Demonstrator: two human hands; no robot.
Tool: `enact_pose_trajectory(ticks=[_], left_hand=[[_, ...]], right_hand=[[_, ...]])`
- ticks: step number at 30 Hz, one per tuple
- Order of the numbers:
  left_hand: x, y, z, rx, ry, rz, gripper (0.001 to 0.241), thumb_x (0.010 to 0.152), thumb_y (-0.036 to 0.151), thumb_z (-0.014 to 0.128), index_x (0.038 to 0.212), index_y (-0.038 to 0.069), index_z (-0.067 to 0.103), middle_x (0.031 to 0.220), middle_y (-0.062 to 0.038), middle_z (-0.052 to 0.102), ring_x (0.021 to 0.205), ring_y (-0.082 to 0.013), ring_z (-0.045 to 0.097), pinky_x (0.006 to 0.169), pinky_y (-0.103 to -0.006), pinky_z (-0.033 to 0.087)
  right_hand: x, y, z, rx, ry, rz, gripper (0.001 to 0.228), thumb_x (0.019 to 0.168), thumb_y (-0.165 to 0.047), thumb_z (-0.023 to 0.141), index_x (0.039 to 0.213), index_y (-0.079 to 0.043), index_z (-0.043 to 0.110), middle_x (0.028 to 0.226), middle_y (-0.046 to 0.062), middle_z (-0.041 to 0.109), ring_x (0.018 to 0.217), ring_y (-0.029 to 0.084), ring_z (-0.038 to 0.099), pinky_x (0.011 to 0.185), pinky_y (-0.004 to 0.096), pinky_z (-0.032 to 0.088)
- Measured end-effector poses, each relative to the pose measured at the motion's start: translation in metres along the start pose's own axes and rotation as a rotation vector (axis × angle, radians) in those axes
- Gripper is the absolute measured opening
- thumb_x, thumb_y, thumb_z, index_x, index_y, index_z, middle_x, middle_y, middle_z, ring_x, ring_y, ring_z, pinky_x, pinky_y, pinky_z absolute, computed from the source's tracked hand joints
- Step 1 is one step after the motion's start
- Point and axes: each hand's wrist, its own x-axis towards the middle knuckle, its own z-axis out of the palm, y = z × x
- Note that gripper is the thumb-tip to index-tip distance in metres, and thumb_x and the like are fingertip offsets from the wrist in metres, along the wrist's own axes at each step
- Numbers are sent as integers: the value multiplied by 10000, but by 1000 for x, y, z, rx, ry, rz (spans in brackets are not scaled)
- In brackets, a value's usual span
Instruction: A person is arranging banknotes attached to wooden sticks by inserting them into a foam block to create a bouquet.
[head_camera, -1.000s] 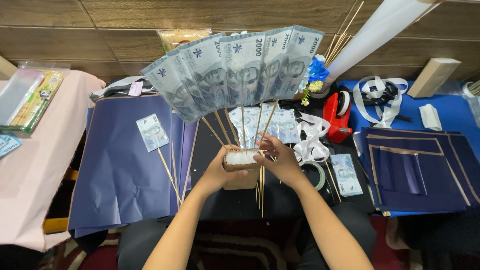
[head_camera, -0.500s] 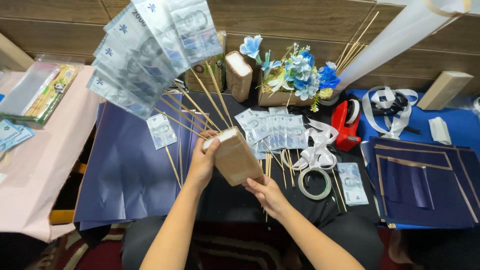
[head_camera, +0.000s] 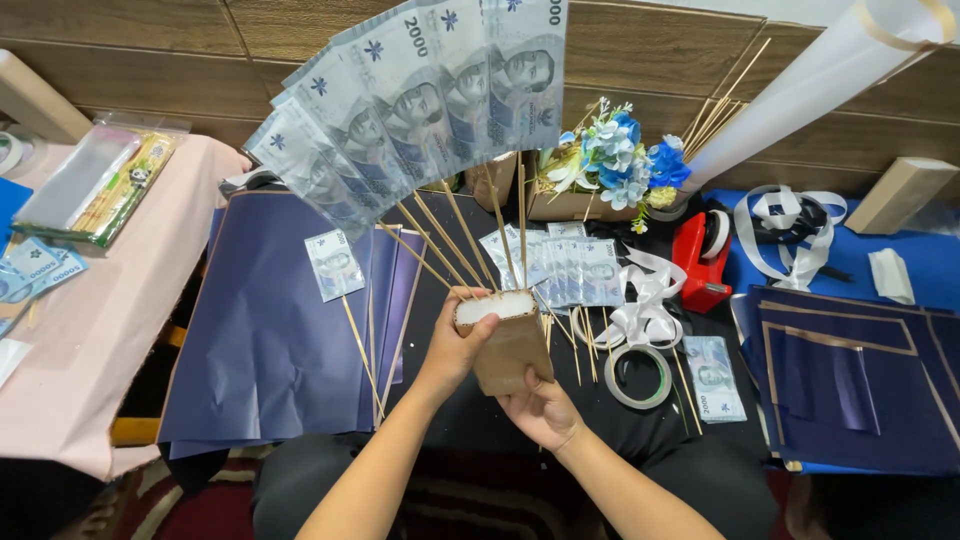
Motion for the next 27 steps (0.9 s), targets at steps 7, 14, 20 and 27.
enact_pose_trajectory(ticks=[7,14,20,27], left_hand=[[-1,4,3,10,-5,17,408,813,399,770,1077,189,541,1216,-24,611,1093,-150,580,884,-274,486],[-3,15,3,71,-32,58,570,701,396,858,1114,160,545,1170,-25,577,1073,-159,563,837,-273,495],[1,36,-10,249,65,6,637,685,266,919,1189,116,559,1215,-100,628,1179,-249,595,966,-372,501],[9,21,-24,207,116,-32,646,711,199,934,1219,97,548,1167,-106,644,1158,-245,582,996,-408,505]], right_hand=[[-2,-2,3,-15,-112,-8,712,813,-245,757,1446,-114,459,1392,102,569,1302,262,516,1121,406,417],[1,-6,4,-113,-239,-11,699,869,-302,741,1476,-131,438,1427,87,546,1331,260,495,1139,424,404],[8,-23,11,-512,159,138,573,835,-320,745,1290,-29,553,1203,193,662,1166,347,633,1024,492,499],[-9,-69,33,-1801,385,-174,346,877,-460,746,792,-126,782,870,81,743,881,296,725,769,385,571]])
